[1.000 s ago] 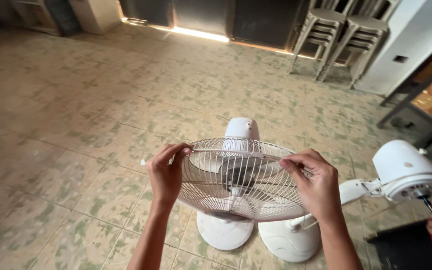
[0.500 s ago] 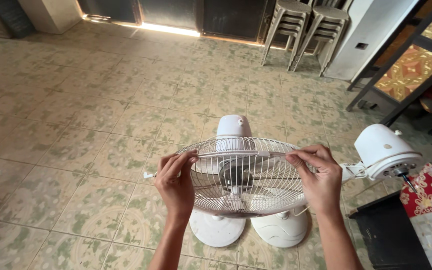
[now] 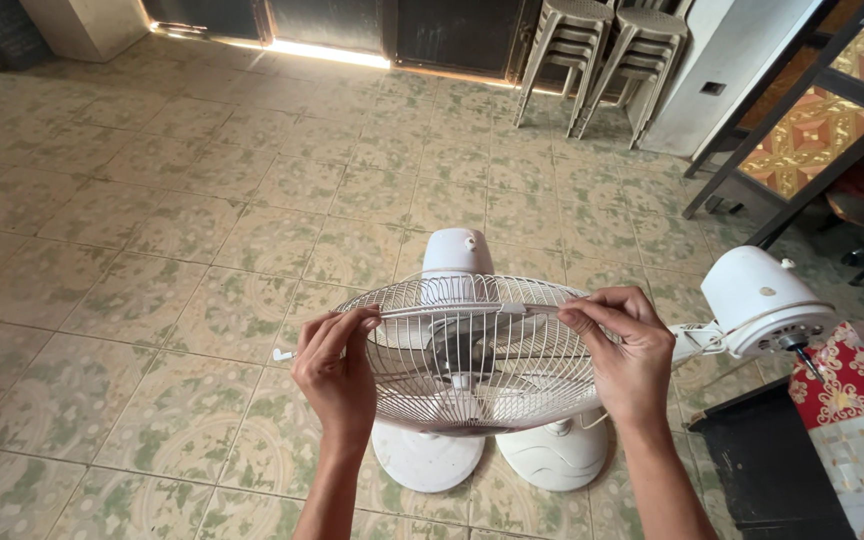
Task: The person assembles a standing electric fan by attaching the front grille, inserting and securing the fan blade, and fastening the rear grille. The person handles the fan components by hand and completes the assembly on a tiled floor.
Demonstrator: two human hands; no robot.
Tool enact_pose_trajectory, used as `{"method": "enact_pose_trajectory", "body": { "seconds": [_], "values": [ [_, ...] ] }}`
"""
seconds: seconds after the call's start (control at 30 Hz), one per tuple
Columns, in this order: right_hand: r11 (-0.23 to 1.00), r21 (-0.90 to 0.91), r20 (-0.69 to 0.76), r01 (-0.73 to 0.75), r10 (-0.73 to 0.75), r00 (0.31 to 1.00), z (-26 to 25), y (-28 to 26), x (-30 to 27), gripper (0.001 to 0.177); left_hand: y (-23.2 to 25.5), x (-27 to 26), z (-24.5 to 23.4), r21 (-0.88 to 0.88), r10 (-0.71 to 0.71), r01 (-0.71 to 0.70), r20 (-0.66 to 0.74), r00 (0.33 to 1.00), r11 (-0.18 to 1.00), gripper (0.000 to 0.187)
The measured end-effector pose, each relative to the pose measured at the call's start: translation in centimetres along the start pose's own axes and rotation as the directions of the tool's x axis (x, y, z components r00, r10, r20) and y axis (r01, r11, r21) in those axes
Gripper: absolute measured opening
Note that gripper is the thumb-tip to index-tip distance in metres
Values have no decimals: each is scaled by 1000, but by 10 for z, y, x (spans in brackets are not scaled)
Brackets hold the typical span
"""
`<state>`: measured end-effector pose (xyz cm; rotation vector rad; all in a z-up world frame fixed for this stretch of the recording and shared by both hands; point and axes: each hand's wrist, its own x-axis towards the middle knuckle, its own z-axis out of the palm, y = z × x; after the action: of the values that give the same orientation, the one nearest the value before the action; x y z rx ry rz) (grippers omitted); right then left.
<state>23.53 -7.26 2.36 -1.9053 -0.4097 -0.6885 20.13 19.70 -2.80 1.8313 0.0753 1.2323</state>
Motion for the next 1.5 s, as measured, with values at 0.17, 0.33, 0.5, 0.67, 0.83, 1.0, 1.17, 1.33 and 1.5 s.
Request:
{"method": "enact_pose_trajectory", "body": {
  "seconds": [0.17,0.33,0.5,0.67,0.83,1.0,1.17,1.33,1.5],
  "values": [
    [1000,-2,0,4,-4,1000,2,-3,-2,17,-1,-1,-4,30,-3,3,2,1000,1000,8],
    [999,-36,4,-20,20,1000,-1,-4,-4,18,0,-6,-5,-37,-80,81,20,997,996,11],
    [997,-81,-23,8,-9,1000,-3,-6,-9,19,0,-7,-5,-39,-59,61,39,997,997,13],
    [990,-134,-56,39,-47,997,1,-8,-14,19,-3,-6,-5,-21,-14,15,45,999,1000,12],
    [991,-131,-17,32,-35,999,-1,-9,-10,19,-4,-5,-4,-62,-4,5,26,1000,998,13],
    [998,-58,72,-25,29,997,-4,-6,-6,20,-3,-5,-7,-117,-14,21,64,998,993,17],
    [993,29,97,-111,108,989,-1,0,-11,17,-4,-6,-9,-91,6,1,74,997,996,20],
    [998,24,69,-62,60,996,0,1,-16,16,-8,-14,-10,-47,31,-28,59,998,998,18],
    [998,-65,43,14,-12,999,1,-6,-16,14,-2,-24,7,-74,143,-137,72,987,988,20]
  ]
}}
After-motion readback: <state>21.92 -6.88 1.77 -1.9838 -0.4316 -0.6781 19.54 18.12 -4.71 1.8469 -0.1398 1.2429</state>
